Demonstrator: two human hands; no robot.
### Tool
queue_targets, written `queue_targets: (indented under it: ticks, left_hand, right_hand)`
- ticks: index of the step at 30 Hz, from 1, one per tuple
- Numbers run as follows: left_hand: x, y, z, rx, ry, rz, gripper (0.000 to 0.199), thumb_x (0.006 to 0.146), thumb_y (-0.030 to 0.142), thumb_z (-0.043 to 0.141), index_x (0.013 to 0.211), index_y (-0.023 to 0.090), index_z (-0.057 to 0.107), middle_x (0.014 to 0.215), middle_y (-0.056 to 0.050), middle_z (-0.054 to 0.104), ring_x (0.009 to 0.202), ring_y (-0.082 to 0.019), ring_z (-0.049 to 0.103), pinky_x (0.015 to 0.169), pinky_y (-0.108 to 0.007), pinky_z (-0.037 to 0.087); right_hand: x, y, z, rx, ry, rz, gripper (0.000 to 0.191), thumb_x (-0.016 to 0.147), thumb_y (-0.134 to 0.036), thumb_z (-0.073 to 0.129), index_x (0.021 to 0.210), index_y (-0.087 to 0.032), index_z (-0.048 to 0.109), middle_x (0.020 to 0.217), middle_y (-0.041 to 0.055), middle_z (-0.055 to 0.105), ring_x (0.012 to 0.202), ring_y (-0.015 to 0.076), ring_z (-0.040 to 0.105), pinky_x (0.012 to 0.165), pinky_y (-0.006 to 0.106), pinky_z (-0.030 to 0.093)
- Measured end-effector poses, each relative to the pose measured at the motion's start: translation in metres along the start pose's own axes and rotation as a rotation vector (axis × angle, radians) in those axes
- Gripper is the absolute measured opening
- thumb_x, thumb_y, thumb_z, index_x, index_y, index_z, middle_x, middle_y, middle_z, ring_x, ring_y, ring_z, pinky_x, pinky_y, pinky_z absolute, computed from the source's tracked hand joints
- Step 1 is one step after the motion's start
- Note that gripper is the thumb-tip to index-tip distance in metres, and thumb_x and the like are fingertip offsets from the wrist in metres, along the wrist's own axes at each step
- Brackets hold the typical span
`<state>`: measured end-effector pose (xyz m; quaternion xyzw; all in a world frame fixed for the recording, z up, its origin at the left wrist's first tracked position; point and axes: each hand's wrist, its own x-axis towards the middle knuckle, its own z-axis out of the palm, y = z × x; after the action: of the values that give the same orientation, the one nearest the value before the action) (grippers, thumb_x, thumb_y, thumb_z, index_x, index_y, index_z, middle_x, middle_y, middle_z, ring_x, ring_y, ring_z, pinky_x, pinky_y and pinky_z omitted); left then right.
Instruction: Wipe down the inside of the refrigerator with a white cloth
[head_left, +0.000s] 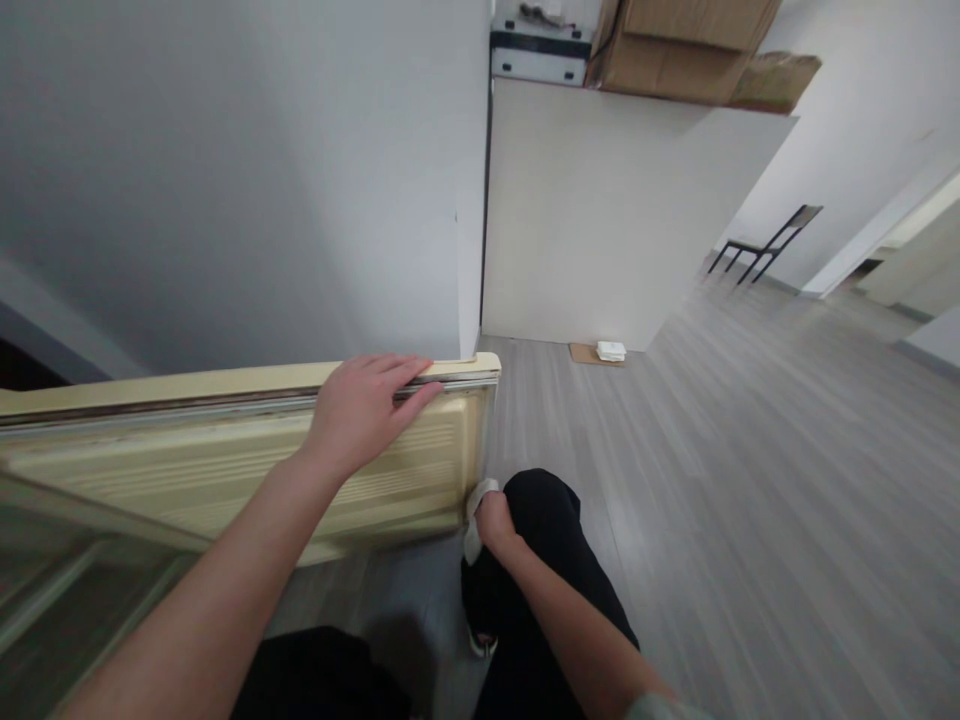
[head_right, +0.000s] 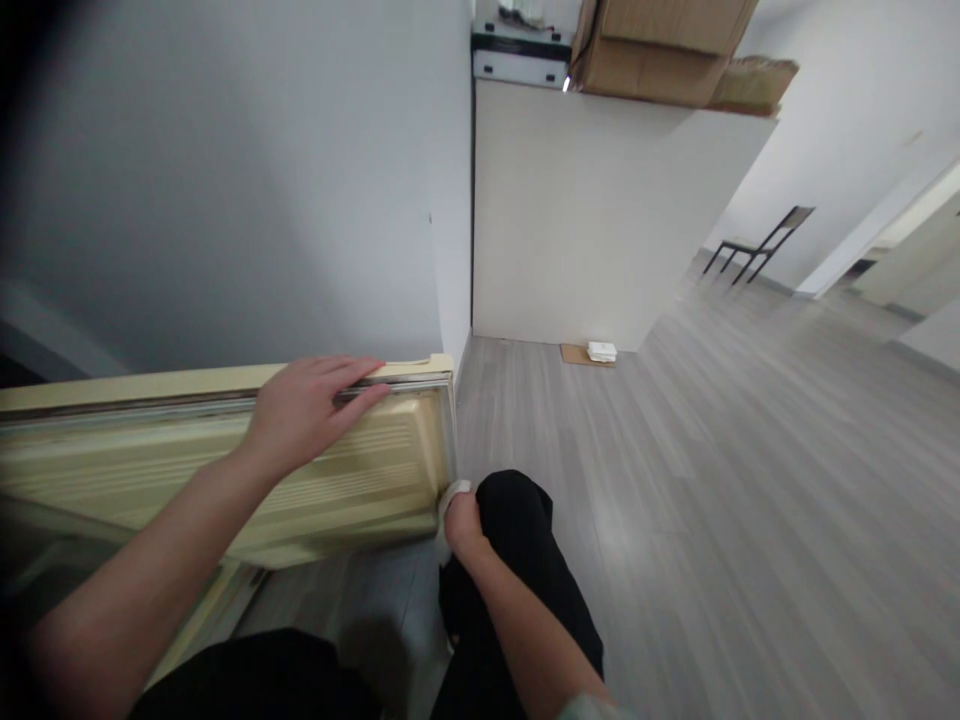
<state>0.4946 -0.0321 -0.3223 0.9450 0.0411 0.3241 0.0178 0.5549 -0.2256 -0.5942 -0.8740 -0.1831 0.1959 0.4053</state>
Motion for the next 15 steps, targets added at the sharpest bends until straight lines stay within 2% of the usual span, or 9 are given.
queue_targets:
  ticks: [2,4,6,8,9,11,12,14,15]
  left_hand:
    - [0.003,-0.002,0.001,-0.017,-0.017,-0.006,0.045,0.101,0.054,0.051,0.120,0.020,0.074,0.116,-0.008,0.075,0.106,-0.031,0.069,0.093,-0.045,0.052]
    - [0.004,-0.003,-0.002,-0.036,-0.035,-0.007,0.045,0.102,0.052,0.051,0.123,0.020,0.073,0.121,-0.008,0.074,0.112,-0.032,0.068,0.099,-0.048,0.051]
    - [-0.004,0.003,-0.011,-0.065,-0.030,0.020,0.043,0.102,0.047,0.052,0.128,0.019,0.071,0.132,-0.008,0.069,0.127,-0.034,0.060,0.112,-0.054,0.043]
    - [-0.026,0.018,-0.023,-0.134,0.034,0.000,0.045,0.100,0.045,0.056,0.135,0.018,0.066,0.143,-0.009,0.062,0.143,-0.035,0.045,0.123,-0.059,0.029]
    - [-0.042,0.029,-0.029,-0.196,0.078,-0.054,0.049,0.098,0.046,0.060,0.138,0.018,0.063,0.147,-0.009,0.059,0.147,-0.035,0.040,0.125,-0.059,0.025]
    - [-0.080,0.057,-0.035,-0.371,0.192,-0.346,0.064,0.088,0.051,0.073,0.142,0.020,0.058,0.146,-0.012,0.059,0.141,-0.033,0.049,0.120,-0.055,0.037]
    - [-0.100,0.072,-0.036,-0.486,0.152,-0.470,0.082,0.080,0.054,0.079,0.150,0.022,0.050,0.149,-0.014,0.056,0.137,-0.034,0.053,0.115,-0.055,0.043]
    - [-0.137,0.096,-0.034,-0.716,-0.008,-0.640,0.123,0.060,0.050,0.094,0.161,0.023,0.029,0.158,-0.017,0.045,0.141,-0.038,0.048,0.115,-0.057,0.042]
    - [-0.152,0.105,-0.032,-0.789,-0.026,-0.736,0.129,0.056,0.046,0.096,0.162,0.022,0.026,0.156,-0.017,0.047,0.140,-0.037,0.050,0.115,-0.055,0.043]
  right_hand:
    - [-0.018,-0.009,-0.006,-0.039,-0.061,-0.061,0.017,0.080,-0.002,0.059,0.082,-0.013,0.072,0.083,0.0139,0.074,0.089,0.0294,0.074,0.076,0.033,0.056]
    - [-0.040,-0.025,-0.019,-0.058,-0.089,-0.154,0.017,0.081,-0.003,0.060,0.085,-0.013,0.073,0.093,0.0141,0.075,0.095,0.0282,0.073,0.084,0.033,0.055]
    - [-0.062,-0.048,-0.040,-0.009,-0.050,-0.263,0.014,0.088,-0.010,0.059,0.091,-0.014,0.073,0.098,0.0127,0.074,0.097,0.0253,0.071,0.086,0.033,0.054]
    - [-0.081,-0.078,-0.069,0.110,0.012,-0.379,0.015,0.093,-0.017,0.057,0.097,-0.015,0.072,0.102,0.0110,0.072,0.098,0.0229,0.069,0.088,0.032,0.053]
    - [-0.088,-0.094,-0.084,0.176,0.026,-0.437,0.016,0.094,-0.018,0.058,0.102,-0.016,0.072,0.107,0.0101,0.071,0.101,0.0220,0.068,0.091,0.032,0.053]
    - [-0.099,-0.125,-0.112,0.247,-0.016,-0.539,0.019,0.093,-0.019,0.061,0.110,-0.019,0.071,0.116,0.0084,0.069,0.110,0.0204,0.066,0.098,0.031,0.051]
    - [-0.102,-0.139,-0.123,0.252,-0.055,-0.582,0.022,0.093,-0.018,0.062,0.113,-0.020,0.071,0.119,0.0078,0.068,0.113,0.0197,0.065,0.101,0.030,0.050]
    - [-0.108,-0.162,-0.134,0.225,-0.159,-0.655,0.027,0.092,-0.016,0.062,0.117,-0.022,0.071,0.124,0.0070,0.066,0.117,0.0186,0.063,0.103,0.029,0.050]
    - [-0.111,-0.170,-0.135,0.204,-0.216,-0.683,0.028,0.093,-0.016,0.061,0.119,-0.022,0.071,0.126,0.0069,0.066,0.119,0.0182,0.063,0.104,0.028,0.050]
